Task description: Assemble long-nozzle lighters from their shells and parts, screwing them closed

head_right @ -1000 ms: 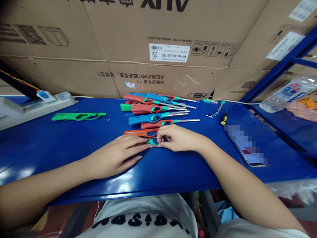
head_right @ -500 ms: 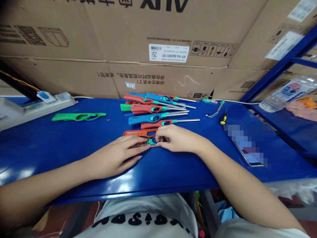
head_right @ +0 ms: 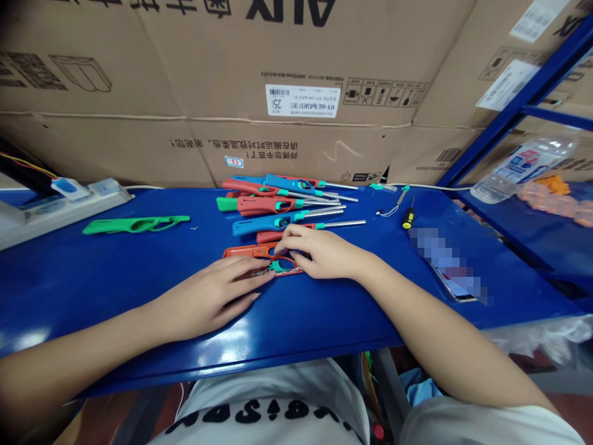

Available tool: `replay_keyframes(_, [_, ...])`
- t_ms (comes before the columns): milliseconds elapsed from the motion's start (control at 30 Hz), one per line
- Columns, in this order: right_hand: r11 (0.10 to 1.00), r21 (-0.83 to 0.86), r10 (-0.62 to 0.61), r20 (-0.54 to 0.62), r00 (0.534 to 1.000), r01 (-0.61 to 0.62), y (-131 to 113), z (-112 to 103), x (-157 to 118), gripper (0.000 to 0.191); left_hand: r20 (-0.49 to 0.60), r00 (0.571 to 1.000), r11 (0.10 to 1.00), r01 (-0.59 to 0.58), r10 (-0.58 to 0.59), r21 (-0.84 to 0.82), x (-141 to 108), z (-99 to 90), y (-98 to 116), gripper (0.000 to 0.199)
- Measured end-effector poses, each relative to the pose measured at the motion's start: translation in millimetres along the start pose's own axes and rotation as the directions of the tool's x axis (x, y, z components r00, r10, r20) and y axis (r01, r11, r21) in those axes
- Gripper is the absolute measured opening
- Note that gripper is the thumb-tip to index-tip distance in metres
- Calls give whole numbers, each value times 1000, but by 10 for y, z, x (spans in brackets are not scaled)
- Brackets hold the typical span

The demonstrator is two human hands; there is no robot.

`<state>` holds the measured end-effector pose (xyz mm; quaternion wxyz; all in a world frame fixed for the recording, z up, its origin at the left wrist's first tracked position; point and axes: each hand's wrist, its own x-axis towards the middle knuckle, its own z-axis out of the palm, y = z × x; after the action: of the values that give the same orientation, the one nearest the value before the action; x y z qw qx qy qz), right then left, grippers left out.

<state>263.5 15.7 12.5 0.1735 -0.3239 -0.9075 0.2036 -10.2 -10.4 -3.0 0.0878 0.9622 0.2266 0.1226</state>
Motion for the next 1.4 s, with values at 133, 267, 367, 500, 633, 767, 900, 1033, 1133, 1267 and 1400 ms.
replay_keyframes(133, [998, -40, 56, 16, 998, -56, 59, 32, -1, 22, 5, 1000, 1000, -5, 5, -17, -2, -3, 8, 42])
replay_keyframes(267, [993, -78, 81, -46, 996, -84, 79, 24, 12, 5, -50, 999, 1000, -8, 7, -29, 5, -28, 20, 40])
replay_keyframes(367, [997, -26, 73, -171, 982, -79, 65, 14, 32, 8, -177, 984, 1000, 10, -6, 17, 11, -56, -3, 37])
replay_keyframes(500, [959, 238, 209, -226, 951, -154, 12, 18, 58, 16, -333, 943, 988, 70, -21, 135, 23, -80, -82, 40])
replay_keyframes(633, [849, 479, 303, -98, 948, -222, -42, 26, 73, 19, -376, 926, 985, 93, -32, 146, 25, -72, -147, 33])
replay_keyframes(767, [827, 504, 293, -7, 956, -250, -57, 31, 75, 18, -331, 943, 985, 76, -20, 156, 13, -61, -144, 27])
replay_keyframes(900, [878, 414, 250, 26, 968, -238, -15, 44, 71, 20, -308, 951, 988, 55, -8, 144, 7, -65, -122, 29])
replay_keyframes(1033, [902, 370, 229, 30, 973, -223, 10, 63, 62, 23, -267, 963, 987, 73, -33, 141, 9, -72, -108, 34])
replay_keyframes(1133, [919, 340, 193, 52, 980, -199, -13, 62, 52, 23, -210, 975, 987, 103, -75, 123, 12, -80, -86, 33])
replay_keyframes(1267, [970, 221, 97, 31, 995, -101, -48, 36, 49, 29, -120, 985, 985, 139, -126, 102, 17, -92, -59, 32])
replay_keyframes(1400, [991, 132, 32, 29, 999, -36, -45, 24, 43, 30, -87, 986, 984, 151, -143, 95, 18, -85, -64, 32])
